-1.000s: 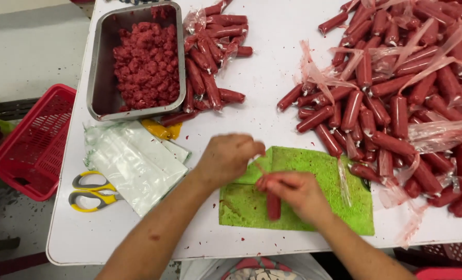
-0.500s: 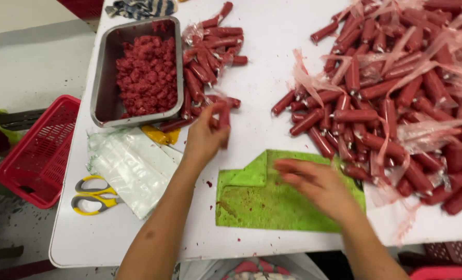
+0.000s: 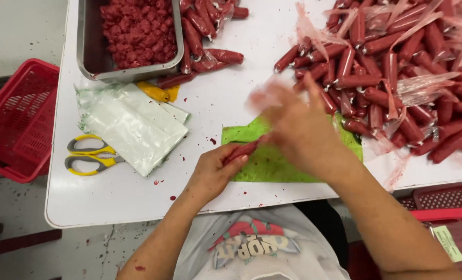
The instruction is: The person places small portions of red meat mixture into clear plastic sleeves on a table and ties the ends of the sleeves by hand.
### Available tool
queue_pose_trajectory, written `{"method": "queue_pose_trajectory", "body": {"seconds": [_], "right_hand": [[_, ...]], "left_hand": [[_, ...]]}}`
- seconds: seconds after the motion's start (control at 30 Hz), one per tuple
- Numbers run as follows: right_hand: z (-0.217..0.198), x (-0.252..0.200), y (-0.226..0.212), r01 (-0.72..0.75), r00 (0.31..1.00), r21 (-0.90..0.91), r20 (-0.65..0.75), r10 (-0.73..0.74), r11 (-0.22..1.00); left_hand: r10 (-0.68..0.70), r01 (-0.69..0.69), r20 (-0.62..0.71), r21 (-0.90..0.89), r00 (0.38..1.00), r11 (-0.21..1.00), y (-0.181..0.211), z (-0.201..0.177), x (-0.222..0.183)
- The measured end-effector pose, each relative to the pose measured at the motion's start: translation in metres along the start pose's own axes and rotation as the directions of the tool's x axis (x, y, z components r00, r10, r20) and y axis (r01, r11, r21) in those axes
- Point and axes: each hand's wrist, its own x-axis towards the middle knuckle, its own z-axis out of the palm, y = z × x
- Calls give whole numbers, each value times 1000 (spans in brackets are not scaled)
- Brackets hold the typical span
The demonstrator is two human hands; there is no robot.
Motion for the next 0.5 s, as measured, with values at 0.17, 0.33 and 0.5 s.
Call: {"method": "queue_pose_trajectory", "body": {"seconds": [0.17,0.33,0.5], "right_hand": [[19,-18,-13,258,813,-250,578,-70,933],[37,-32,-7,301,859,-290,497,-126,908],[45,-20,-14,456,846,-267,426,-320,849]], "left_hand": [[-100,101,13,-95,995,990,18,-2,-11],[-69,81,132,-88,989,993,15,-8,-20],[-23,5,119,151,993,988,22,-6,-11]]}}
